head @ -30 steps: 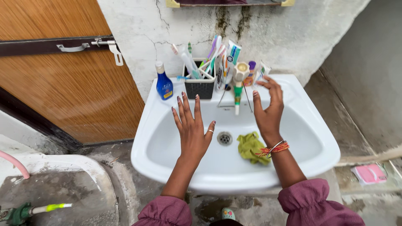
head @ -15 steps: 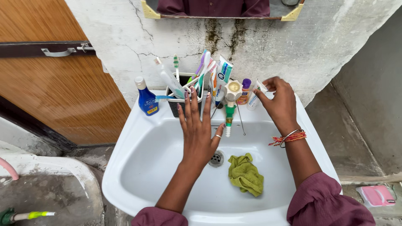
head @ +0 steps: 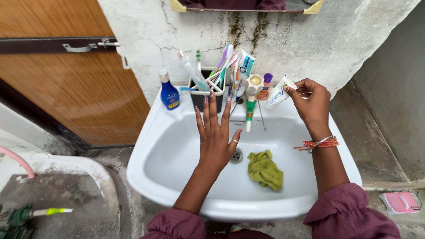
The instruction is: The person moves several toiletries from a bathroom sink into a green bucket, including toothpaste tubes, bottles, a toothbrush holder, and a faucet aerator. The person then uses a cloth to wipe the faucet and the wall area above the sink.
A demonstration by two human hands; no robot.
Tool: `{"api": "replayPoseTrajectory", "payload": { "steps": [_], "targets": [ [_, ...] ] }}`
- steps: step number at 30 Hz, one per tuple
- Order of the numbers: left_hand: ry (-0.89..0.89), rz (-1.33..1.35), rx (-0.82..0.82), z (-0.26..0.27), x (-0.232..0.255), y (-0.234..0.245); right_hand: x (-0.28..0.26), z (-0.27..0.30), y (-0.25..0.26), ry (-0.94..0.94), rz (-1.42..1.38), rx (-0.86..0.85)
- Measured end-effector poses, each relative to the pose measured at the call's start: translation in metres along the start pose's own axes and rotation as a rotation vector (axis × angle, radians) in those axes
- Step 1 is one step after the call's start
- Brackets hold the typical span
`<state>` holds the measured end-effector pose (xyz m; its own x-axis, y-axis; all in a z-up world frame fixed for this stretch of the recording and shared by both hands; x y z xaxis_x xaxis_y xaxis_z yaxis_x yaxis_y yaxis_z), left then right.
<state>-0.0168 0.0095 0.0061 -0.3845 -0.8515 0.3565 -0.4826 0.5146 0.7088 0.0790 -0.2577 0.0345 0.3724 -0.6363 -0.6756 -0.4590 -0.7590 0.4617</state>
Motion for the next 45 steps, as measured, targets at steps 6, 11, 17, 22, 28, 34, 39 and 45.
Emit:
{"api": "replayPoseTrajectory", "payload": {
  "steps": [6, 11, 17, 22, 28, 34, 39, 45],
  "targets": [
    [0.026, 0.003, -0.063, 0.049, -0.003, 0.033, -0.04, 0.051, 0.001, -0.143, -0.408, -0.12],
    [0.067, -0.007, -0.074, 0.092, -0.014, 0.059, -0.079, 0.101, -0.011, -0.235, -0.52, -0.192],
    [0.148, -0.036, -0.135, 0.133, -0.019, 0.087, -0.11, 0.142, -0.016, -0.301, -0.538, -0.217],
    [0.203, -0.075, -0.115, 0.161, -0.014, 0.111, -0.132, 0.168, -0.012, -0.335, -0.61, -0.252],
    [0.214, -0.114, -0.019, 0.193, 0.012, 0.146, -0.159, 0.197, -0.004, -0.267, -0.758, -0.327],
    [0.324, -0.111, -0.003, 0.243, 0.043, 0.179, -0.197, 0.24, 0.012, -0.279, -0.766, -0.393],
    [0.429, -0.088, 0.039, 0.293, 0.058, 0.2, -0.215, 0.285, 0.014, -0.295, -0.851, -0.496],
    [0.524, -0.138, -0.004, 0.35, 0.076, 0.228, -0.242, 0.34, -0.001, -0.329, -0.969, -0.601]
  ]
}}
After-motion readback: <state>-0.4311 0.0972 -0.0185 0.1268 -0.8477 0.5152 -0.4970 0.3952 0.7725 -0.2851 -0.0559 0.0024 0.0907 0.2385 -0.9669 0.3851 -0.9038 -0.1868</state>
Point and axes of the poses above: each hand's wrist, its own z-axis away from the middle knuckle, its own y-axis out of the back of the hand, x = y × z, the point moved 2 cm from there along -z, towards the middle knuckle, and after that the axes turned 3 degrees about y, right-handed, at the moved point
